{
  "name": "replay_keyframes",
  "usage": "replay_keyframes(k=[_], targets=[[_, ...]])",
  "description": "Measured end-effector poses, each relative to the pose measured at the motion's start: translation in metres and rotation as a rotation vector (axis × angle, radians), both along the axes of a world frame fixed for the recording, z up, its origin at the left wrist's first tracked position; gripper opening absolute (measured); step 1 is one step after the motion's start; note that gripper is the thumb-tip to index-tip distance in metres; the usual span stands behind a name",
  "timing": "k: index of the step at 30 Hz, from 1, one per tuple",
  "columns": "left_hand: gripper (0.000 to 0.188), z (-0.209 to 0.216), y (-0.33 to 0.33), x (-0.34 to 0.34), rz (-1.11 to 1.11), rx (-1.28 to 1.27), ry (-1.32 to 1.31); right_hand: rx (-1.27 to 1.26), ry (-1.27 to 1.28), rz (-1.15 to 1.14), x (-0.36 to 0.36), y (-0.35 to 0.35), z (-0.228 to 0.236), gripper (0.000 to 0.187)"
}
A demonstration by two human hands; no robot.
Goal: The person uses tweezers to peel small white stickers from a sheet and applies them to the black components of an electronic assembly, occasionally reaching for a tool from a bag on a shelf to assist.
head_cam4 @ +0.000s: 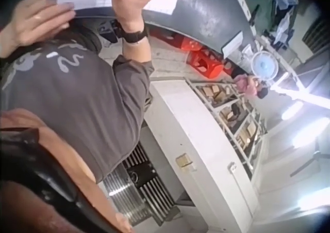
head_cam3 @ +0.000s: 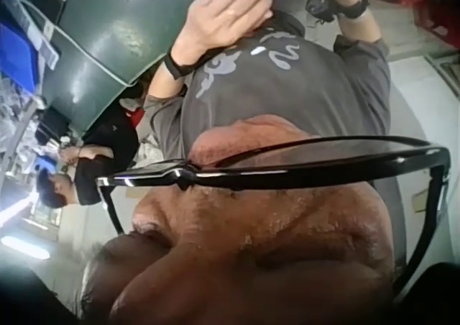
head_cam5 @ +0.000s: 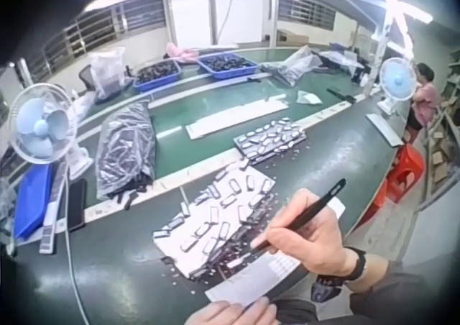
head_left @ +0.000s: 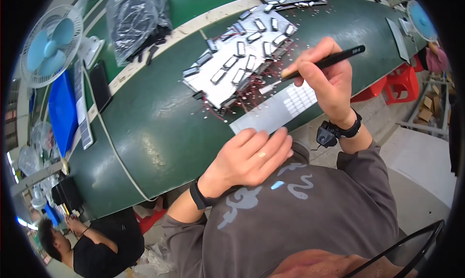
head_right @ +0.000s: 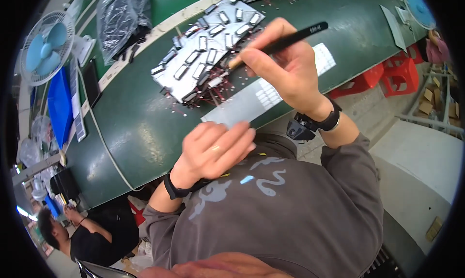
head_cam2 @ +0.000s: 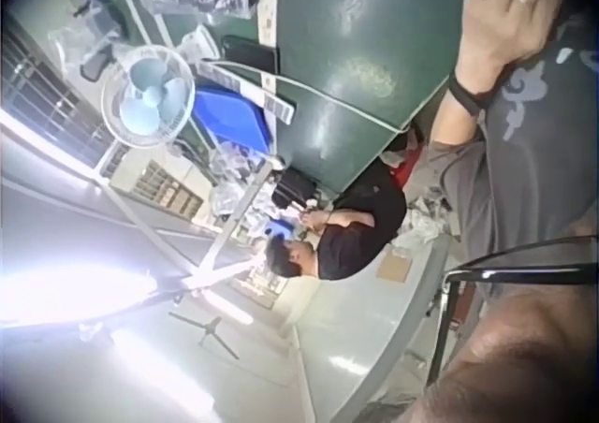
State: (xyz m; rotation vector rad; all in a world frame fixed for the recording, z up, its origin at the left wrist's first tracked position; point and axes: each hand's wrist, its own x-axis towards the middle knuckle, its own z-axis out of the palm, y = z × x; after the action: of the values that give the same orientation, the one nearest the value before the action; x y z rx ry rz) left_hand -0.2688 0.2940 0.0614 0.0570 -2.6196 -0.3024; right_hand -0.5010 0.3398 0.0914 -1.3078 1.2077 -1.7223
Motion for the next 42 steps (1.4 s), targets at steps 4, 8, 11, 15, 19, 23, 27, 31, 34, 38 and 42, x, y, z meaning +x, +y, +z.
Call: replay_keyframes(k=[4,8,11,15,19,23,27,31,34,38,42], targets=[[0.026,0.014,-0.019,0.032,0.433,-0.058,0.338,0.011,0.081,0.074,0.019,-0.032,0.014,0.008],[0.03,0.008,-0.044,0.034,0.705,0.02,0.348,-0.005,0.1,0.067,0.026,-0.049,0.006,0.009],[0.03,0.002,-0.054,0.033,0.662,0.074,0.303,0.01,0.071,0.06,0.026,-0.054,0.003,0.009],[0.029,0.004,-0.061,0.032,0.61,0.121,0.301,0.033,0.061,0.045,0.026,-0.06,-0.002,0.01],[0.028,0.011,-0.059,0.025,0.584,0.15,0.291,0.063,0.056,0.042,0.024,-0.058,-0.003,0.01],[0.028,0.017,-0.056,0.018,0.597,0.19,0.265,0.069,0.125,0.048,0.027,-0.057,-0.004,0.009],[0.027,0.018,-0.049,0.015,0.646,0.25,0.281,0.054,0.211,0.035,0.031,-0.055,-0.003,0.01],[0.025,0.021,-0.05,0.021,0.708,0.308,0.208,0.06,0.223,0.037,0.033,-0.054,-0.003,0.012],[0.024,0.022,-0.051,0.019,0.699,0.263,0.218,0.068,0.213,0.042,0.038,-0.052,-0.002,0.012],[0.023,0.02,-0.051,0.019,0.702,0.193,0.241,0.071,0.206,0.028,0.044,-0.05,0.001,0.01],[0.023,0.018,-0.052,0.017,0.706,0.142,0.251,0.067,0.226,-0.004,0.046,-0.05,-0.004,0.009]])
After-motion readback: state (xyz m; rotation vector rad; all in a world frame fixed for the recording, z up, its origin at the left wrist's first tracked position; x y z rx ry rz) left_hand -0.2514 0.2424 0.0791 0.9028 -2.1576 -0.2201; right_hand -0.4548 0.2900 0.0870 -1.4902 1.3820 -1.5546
